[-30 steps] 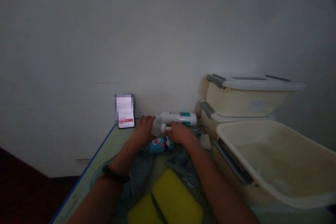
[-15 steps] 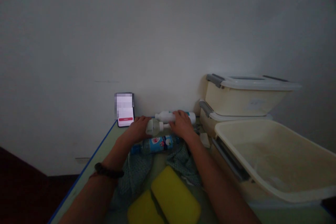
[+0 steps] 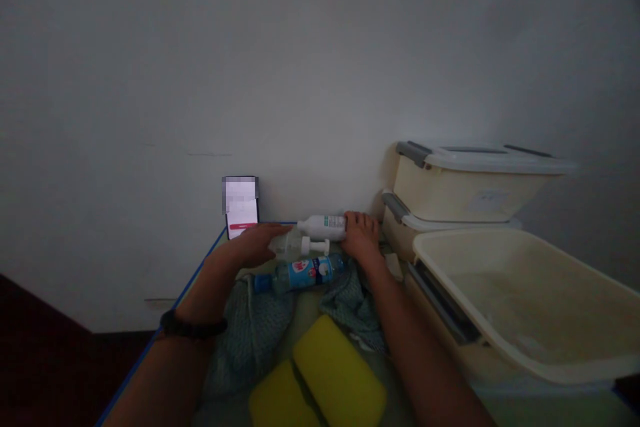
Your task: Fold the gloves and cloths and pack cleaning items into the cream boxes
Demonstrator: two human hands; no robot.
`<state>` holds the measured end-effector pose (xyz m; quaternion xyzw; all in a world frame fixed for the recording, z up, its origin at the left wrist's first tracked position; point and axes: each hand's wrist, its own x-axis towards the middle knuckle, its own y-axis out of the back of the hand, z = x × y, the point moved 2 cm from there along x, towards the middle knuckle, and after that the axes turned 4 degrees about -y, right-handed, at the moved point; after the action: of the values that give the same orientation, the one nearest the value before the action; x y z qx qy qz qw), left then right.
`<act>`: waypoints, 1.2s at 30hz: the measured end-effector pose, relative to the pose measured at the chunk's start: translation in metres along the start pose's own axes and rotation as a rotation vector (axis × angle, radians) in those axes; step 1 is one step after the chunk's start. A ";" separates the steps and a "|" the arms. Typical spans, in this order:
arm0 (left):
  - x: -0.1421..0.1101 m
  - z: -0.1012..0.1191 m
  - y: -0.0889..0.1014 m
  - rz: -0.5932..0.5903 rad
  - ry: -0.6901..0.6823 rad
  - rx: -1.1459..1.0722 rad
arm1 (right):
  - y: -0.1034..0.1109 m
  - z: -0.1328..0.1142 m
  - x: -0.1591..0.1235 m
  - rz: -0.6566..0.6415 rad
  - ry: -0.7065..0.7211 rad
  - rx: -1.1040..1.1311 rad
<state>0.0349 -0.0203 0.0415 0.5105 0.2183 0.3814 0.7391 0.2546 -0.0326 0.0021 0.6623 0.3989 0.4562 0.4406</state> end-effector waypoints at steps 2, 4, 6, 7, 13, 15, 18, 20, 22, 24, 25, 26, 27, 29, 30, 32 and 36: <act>-0.001 0.001 0.002 -0.018 -0.002 0.022 | -0.004 0.001 0.001 0.017 -0.005 0.001; 0.000 0.002 0.000 -0.026 -0.007 0.036 | -0.007 0.003 0.002 0.033 -0.025 0.004; 0.003 0.003 -0.004 -0.020 -0.011 0.042 | -0.007 0.004 0.002 0.042 -0.038 0.010; 0.004 0.003 -0.006 -0.017 -0.012 0.045 | -0.006 0.005 0.003 0.045 -0.039 0.016; 0.009 0.000 -0.014 0.004 -0.007 0.057 | -0.002 0.001 0.001 0.062 -0.003 0.099; 0.008 -0.001 -0.014 0.018 -0.010 0.045 | -0.001 -0.002 0.000 0.087 -0.002 0.148; 0.008 -0.005 -0.014 0.055 -0.005 0.004 | 0.005 -0.006 0.002 0.148 -0.017 0.234; 0.008 -0.007 -0.015 0.097 0.000 -0.043 | 0.014 -0.009 0.005 0.199 -0.025 0.292; 0.008 -0.009 -0.015 0.151 -0.003 -0.107 | 0.027 -0.013 0.007 0.246 -0.021 0.337; 0.010 -0.008 -0.012 0.231 -0.015 -0.186 | 0.041 -0.017 0.008 0.292 0.004 0.414; 0.010 -0.006 -0.009 0.284 -0.024 -0.229 | 0.048 -0.020 0.007 0.312 0.024 0.481; 0.011 -0.003 -0.004 0.350 -0.034 -0.275 | 0.054 -0.023 0.005 0.325 0.051 0.585; 0.011 0.001 0.002 0.422 -0.045 -0.320 | 0.060 -0.026 0.003 0.314 0.086 0.695; 0.011 0.013 0.016 0.580 -0.069 -0.418 | 0.066 -0.033 -0.001 0.208 0.174 0.905; 0.010 0.019 0.023 0.653 -0.083 -0.484 | 0.068 -0.037 -0.004 0.117 0.215 0.981; 0.006 0.032 0.035 0.833 -0.145 -0.804 | 0.067 -0.046 -0.009 -0.099 0.285 1.110; -0.006 0.053 0.046 0.895 -0.299 -1.271 | 0.058 -0.065 -0.023 -0.586 0.395 1.332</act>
<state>0.0530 -0.0470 0.1039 0.0754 -0.3691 0.6216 0.6868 0.1939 -0.0572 0.0640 0.5611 0.8220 0.0928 -0.0297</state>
